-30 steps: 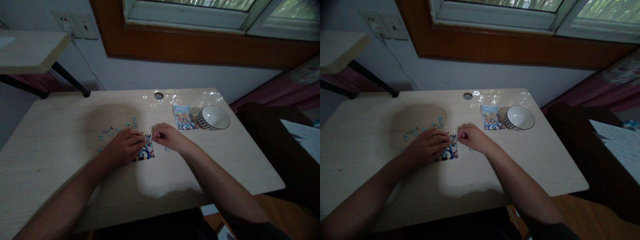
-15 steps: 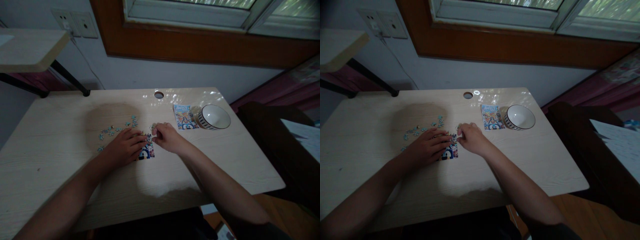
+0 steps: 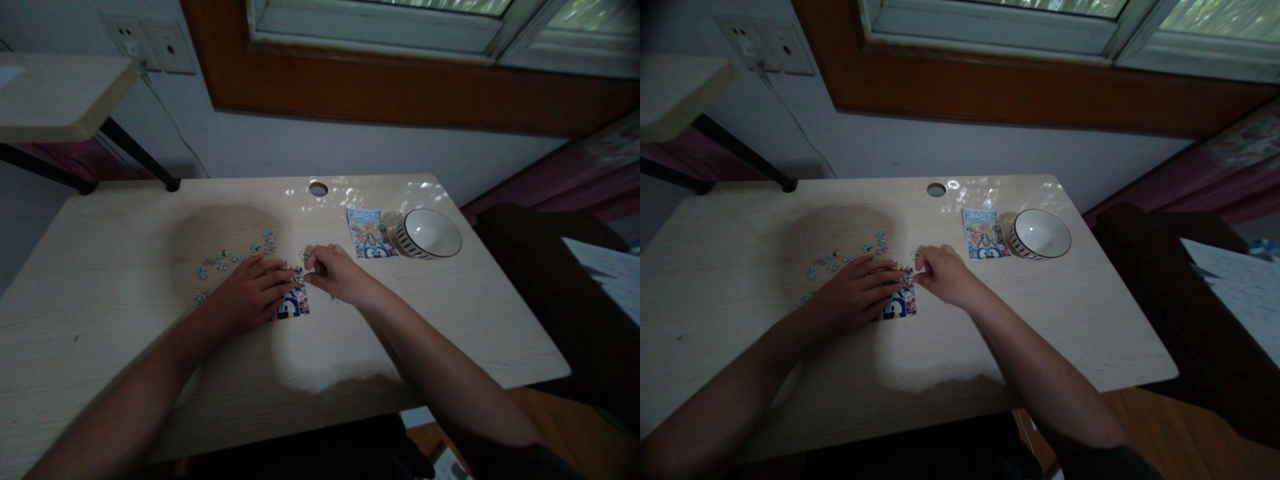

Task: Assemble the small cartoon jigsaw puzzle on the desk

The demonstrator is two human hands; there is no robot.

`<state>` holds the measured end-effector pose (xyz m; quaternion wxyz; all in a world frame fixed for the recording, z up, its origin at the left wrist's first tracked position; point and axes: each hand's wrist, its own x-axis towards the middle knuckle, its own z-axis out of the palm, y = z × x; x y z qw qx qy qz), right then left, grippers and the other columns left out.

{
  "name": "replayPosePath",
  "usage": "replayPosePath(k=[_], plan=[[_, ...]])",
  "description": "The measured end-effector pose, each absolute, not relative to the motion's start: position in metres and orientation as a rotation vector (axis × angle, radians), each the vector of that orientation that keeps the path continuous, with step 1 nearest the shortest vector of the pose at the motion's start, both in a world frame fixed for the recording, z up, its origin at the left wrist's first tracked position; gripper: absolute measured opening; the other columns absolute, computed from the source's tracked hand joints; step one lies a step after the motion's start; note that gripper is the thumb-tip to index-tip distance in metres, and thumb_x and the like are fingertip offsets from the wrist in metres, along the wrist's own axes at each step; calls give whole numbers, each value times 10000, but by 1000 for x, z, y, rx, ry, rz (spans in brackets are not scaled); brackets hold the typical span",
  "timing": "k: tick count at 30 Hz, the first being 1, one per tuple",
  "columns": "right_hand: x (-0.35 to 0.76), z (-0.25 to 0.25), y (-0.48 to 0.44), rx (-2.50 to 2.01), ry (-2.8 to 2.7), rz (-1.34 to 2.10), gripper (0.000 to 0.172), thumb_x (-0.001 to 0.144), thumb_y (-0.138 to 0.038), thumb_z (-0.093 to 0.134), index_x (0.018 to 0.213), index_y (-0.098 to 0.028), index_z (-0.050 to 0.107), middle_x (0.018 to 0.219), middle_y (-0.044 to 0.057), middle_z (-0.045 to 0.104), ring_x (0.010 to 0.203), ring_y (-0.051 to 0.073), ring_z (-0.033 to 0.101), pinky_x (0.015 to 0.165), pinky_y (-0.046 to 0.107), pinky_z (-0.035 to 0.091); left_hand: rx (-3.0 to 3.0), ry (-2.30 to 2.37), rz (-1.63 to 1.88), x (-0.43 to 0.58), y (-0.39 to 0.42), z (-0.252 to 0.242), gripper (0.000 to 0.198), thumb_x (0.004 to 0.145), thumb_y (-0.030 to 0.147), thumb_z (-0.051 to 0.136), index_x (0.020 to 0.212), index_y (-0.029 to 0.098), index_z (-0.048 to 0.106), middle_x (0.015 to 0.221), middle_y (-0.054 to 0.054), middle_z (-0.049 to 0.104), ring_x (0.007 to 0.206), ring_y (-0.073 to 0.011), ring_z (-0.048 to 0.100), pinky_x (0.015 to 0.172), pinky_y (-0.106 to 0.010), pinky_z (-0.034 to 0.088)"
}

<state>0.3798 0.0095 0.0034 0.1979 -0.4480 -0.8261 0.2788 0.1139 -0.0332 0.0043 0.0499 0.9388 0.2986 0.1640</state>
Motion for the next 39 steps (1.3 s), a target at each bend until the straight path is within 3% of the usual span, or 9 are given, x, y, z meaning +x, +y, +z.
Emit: replayPosePath(k=[39], plan=[[381,-1,16,-1118,-2328,818,139,869,-118,814,826,-188,702,789,-20,636,749,141,563,829,299,369,2852,892,492,115,-34,2,371,1035,278,615,1403,287,660,1403,-50,685,1395,-302,505,1236,-601,326]])
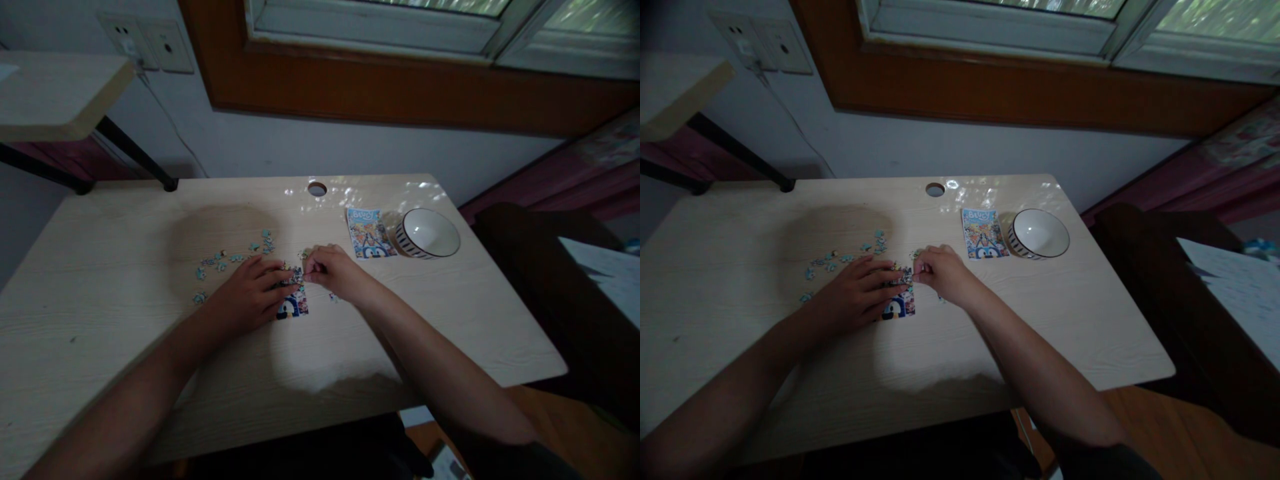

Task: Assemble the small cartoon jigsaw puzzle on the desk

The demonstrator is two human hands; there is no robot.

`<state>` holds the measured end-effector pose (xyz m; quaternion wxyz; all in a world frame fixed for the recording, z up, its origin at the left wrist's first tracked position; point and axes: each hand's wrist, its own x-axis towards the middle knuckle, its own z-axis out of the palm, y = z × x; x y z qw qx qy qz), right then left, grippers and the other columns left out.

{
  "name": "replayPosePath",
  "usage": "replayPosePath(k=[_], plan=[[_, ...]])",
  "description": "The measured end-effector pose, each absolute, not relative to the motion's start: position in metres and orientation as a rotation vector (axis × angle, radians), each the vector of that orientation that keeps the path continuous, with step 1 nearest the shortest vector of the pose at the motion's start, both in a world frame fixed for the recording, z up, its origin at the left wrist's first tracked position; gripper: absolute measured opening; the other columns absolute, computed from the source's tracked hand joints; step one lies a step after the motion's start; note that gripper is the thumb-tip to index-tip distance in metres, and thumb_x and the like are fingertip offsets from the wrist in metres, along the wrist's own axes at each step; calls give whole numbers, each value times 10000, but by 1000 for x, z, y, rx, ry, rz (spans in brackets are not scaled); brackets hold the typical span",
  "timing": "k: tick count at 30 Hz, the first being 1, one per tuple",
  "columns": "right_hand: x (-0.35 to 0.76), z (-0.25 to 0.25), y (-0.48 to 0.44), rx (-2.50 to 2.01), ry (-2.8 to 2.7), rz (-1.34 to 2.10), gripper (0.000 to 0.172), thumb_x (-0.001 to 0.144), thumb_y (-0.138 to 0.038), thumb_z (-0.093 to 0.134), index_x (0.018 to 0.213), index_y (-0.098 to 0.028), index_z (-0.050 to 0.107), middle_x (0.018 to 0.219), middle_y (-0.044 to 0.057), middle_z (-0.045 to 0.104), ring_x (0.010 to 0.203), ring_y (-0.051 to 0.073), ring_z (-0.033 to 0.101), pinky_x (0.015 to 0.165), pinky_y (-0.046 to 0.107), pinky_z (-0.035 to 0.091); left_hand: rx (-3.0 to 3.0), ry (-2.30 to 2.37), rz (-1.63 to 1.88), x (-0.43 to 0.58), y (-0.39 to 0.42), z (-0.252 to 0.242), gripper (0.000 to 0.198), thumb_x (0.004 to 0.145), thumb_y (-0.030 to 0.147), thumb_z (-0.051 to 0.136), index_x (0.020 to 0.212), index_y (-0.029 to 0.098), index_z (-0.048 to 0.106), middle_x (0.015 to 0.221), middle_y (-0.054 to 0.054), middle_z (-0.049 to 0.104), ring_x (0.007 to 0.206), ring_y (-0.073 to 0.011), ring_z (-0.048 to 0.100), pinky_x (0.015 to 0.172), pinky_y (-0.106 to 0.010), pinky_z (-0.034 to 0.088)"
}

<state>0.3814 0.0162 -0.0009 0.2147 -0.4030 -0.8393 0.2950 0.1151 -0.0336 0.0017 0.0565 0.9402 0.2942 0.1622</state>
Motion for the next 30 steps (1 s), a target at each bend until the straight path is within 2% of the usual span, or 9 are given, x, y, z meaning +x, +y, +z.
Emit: replayPosePath(k=[30], plan=[[383,-4,17,-1118,-2326,830,121,878,-139,804,832,-195,706,803,-13,641,753,148,559,816,296,378,2859,871,510,115,-33,3,390,1015,261,643,1403,291,665,1403,-52,687,1363,-304,524,1217,-589,356]])
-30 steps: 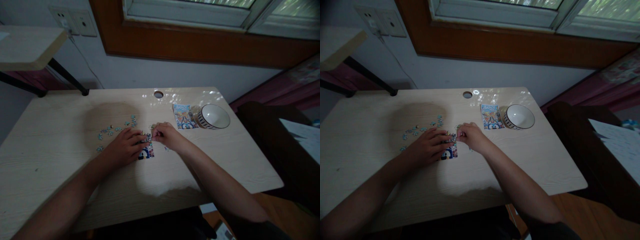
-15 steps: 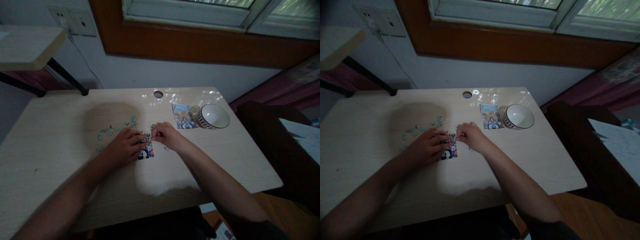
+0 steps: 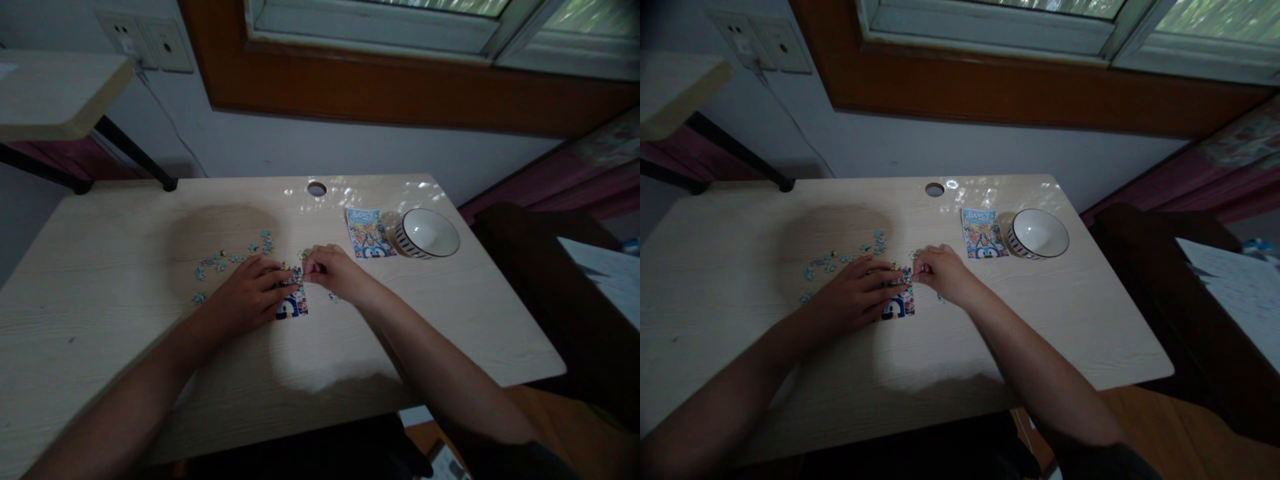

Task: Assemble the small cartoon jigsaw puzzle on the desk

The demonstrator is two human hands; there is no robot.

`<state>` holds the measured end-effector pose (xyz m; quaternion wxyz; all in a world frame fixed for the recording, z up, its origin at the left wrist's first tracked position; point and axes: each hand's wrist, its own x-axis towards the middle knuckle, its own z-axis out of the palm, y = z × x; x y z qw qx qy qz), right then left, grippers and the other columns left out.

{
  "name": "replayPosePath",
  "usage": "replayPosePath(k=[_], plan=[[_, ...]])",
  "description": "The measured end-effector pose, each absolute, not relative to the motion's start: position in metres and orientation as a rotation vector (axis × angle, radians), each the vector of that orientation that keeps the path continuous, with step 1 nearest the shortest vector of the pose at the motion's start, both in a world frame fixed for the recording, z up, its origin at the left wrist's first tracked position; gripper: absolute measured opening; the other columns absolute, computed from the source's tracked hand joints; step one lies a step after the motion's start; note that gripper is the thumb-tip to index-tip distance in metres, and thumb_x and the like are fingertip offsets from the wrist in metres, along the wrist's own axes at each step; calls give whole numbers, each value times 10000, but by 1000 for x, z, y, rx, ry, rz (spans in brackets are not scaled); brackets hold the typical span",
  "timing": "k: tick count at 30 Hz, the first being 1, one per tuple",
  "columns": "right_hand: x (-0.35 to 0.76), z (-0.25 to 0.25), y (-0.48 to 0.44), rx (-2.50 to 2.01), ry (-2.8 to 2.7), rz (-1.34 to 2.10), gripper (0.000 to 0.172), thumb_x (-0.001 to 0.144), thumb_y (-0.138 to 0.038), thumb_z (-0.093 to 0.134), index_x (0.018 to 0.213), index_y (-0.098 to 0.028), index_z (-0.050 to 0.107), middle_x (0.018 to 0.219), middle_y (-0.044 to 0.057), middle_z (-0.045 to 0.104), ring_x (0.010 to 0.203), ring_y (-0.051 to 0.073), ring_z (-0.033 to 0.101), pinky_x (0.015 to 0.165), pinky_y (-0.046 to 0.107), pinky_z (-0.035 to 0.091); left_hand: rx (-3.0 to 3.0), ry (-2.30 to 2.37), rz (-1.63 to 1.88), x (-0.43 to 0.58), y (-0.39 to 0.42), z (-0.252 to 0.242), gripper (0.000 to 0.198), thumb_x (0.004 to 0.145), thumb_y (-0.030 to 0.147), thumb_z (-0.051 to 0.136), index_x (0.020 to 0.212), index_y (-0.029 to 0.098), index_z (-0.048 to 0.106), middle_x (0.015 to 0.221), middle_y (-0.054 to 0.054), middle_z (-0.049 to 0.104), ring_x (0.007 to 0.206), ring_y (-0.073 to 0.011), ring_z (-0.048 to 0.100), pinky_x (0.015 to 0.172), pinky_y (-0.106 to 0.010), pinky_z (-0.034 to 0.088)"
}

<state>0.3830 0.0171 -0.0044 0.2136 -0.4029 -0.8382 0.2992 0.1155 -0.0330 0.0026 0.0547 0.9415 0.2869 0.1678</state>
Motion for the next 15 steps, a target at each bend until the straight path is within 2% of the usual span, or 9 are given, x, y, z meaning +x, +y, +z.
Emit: replayPosePath(k=[15], plan=[[383,-5,18,-1106,-2322,829,120,871,-148,815,833,-199,714,794,-15,643,756,148,567,804,290,381,2861,879,512,116,-33,5,379,1022,266,633,1398,302,668,1411,-53,681,1374,-300,522,1218,-578,359]])
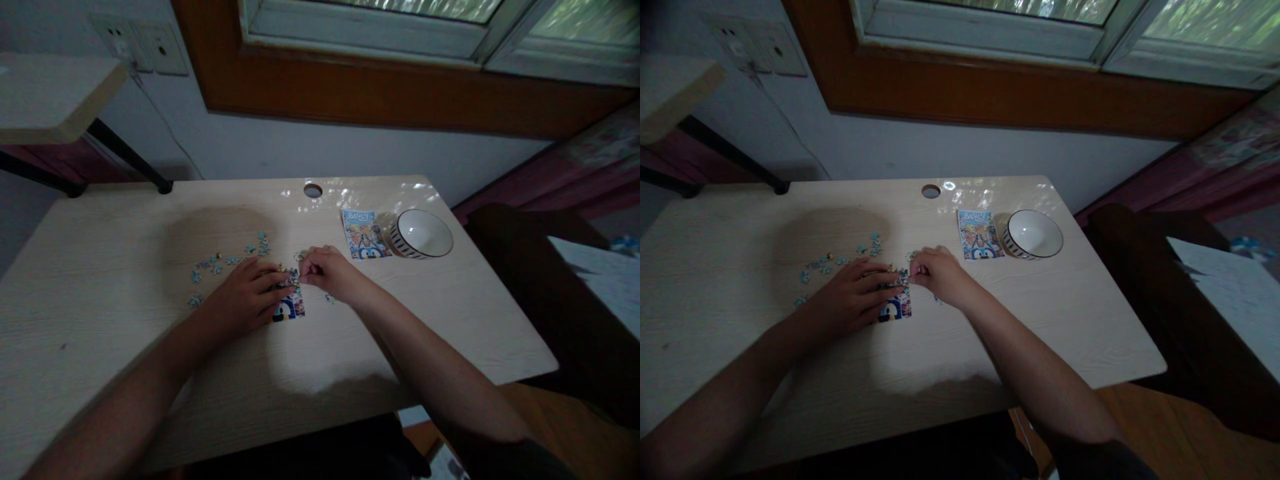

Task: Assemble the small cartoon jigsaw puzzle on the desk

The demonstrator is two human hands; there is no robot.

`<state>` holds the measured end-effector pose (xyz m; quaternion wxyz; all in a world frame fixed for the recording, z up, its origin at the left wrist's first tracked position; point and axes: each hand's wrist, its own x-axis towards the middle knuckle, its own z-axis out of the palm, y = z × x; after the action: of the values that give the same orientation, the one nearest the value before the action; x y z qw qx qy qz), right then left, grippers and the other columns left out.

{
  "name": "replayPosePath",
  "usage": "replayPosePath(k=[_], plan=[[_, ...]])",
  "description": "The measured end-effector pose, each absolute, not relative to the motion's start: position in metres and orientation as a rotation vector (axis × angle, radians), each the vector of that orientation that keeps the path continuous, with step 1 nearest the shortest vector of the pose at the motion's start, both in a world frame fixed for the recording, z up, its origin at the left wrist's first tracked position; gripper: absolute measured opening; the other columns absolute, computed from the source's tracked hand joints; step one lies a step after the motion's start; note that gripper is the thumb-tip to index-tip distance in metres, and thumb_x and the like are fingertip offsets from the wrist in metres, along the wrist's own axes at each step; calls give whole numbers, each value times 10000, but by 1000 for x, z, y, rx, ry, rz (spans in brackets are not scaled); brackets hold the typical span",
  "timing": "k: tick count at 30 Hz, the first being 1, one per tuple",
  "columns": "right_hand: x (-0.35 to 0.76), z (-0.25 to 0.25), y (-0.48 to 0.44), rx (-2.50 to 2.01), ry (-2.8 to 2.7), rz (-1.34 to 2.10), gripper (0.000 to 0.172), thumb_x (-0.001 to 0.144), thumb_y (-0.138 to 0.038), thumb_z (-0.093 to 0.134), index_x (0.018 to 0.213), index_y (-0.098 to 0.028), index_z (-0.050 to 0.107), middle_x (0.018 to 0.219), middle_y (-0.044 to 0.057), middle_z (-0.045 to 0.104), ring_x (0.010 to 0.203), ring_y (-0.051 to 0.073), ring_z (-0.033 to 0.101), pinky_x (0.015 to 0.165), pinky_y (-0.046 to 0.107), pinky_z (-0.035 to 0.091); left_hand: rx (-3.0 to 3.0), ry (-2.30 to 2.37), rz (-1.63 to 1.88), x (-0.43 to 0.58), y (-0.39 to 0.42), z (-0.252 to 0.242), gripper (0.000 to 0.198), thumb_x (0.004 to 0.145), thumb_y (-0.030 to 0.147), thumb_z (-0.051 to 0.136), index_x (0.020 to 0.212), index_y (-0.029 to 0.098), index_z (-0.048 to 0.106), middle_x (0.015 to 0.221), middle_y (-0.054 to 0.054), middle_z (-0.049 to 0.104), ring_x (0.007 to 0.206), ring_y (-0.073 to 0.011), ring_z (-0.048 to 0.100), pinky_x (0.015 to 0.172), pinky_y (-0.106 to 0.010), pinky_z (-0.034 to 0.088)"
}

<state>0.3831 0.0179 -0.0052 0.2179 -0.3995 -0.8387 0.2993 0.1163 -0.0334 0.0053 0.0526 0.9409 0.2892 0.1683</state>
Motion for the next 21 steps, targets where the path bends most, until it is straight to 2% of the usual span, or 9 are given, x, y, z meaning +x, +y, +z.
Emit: replayPosePath(k=[14,21], plan=[[383,-3,17,-1096,-2331,826,137,866,-126,818,827,-195,706,780,-22,635,755,147,573,834,299,382,2861,891,502,116,-34,3,362,1029,281,622,1386,299,675,1425,-40,676,1371,-309,518,1227,-596,335],[384,-5,19,-1097,-2342,834,116,878,-155,813,840,-194,710,801,-13,649,764,149,584,828,298,388,2878,865,519,117,-32,6,363,1024,259,624,1382,288,675,1410,-46,683,1352,-303,533,1202,-567,372]])
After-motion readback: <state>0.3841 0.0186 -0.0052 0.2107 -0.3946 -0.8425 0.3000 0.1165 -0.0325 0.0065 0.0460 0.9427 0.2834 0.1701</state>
